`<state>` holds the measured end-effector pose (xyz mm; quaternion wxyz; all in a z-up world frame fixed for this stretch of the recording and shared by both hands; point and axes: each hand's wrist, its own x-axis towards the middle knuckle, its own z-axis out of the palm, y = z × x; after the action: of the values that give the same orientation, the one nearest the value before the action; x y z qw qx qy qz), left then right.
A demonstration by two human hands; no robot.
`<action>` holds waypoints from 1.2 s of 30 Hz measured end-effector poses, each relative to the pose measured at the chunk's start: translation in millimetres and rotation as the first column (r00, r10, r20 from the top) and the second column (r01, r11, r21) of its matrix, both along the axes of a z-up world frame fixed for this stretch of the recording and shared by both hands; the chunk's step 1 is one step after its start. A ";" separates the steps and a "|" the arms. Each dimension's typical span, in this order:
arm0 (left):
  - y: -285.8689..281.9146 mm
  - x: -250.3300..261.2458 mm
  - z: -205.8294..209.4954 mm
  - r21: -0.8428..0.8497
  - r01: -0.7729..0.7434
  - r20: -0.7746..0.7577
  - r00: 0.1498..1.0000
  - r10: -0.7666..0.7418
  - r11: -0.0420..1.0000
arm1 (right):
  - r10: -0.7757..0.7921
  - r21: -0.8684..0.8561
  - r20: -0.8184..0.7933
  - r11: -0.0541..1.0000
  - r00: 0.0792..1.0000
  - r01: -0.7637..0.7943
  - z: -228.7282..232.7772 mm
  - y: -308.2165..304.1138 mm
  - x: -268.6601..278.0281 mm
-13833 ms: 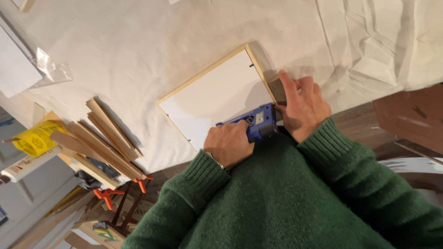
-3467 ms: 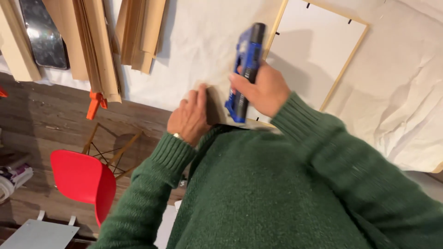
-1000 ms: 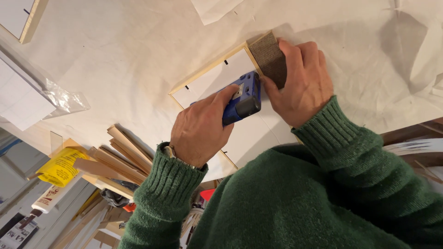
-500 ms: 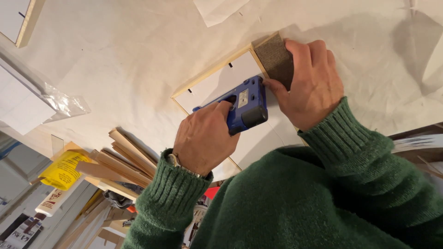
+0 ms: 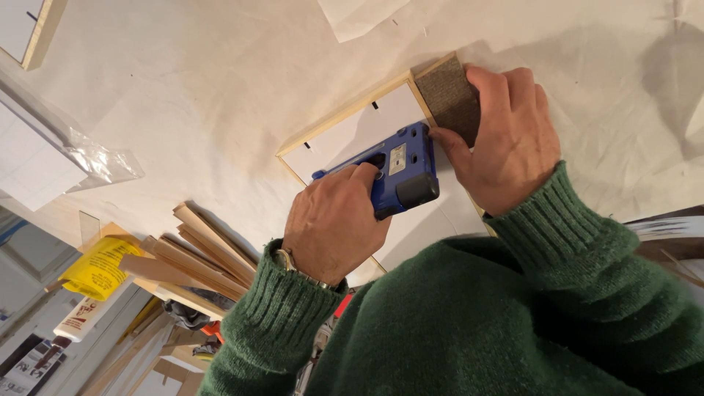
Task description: The recorder uses a staple gun and wooden blocks to secure backing boards into wooden frames for several pieces of artwork.
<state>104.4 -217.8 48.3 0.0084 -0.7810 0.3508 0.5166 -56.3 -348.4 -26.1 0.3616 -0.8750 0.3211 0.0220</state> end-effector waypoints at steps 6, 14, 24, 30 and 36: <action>-2.1 0.1 0.6 0.058 -0.006 -0.007 1.000 0.006 0.998 | -0.009 0.003 -0.029 1.000 1.000 0.009 1.1 0.9 2.5; -3.7 -3.5 -1.7 0.009 -0.023 0.057 0.998 0.023 1.000 | 0.012 0.004 -0.058 1.000 0.998 -0.012 -0.1 0.9 5.1; 10.5 -20.0 -1.8 -0.107 -0.020 0.166 0.985 0.037 0.994 | 0.027 -0.065 0.016 0.998 1.000 -0.026 3.6 -7.7 1.9; 25.7 -54.2 13.1 0.061 -0.021 0.188 0.982 0.010 0.998 | 0.188 -0.007 -0.094 0.982 0.978 -0.189 4.1 -17.5 -15.2; 61.7 -112.6 10.6 0.021 -0.073 0.131 0.989 0.069 0.997 | 0.206 0.123 -0.185 0.975 0.961 -0.185 21.5 6.4 -73.4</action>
<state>-8.2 -156.1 58.9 0.0230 -0.8249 0.3147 0.4691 -129.7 -342.0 -4.5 0.3693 -0.8760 0.2655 0.1607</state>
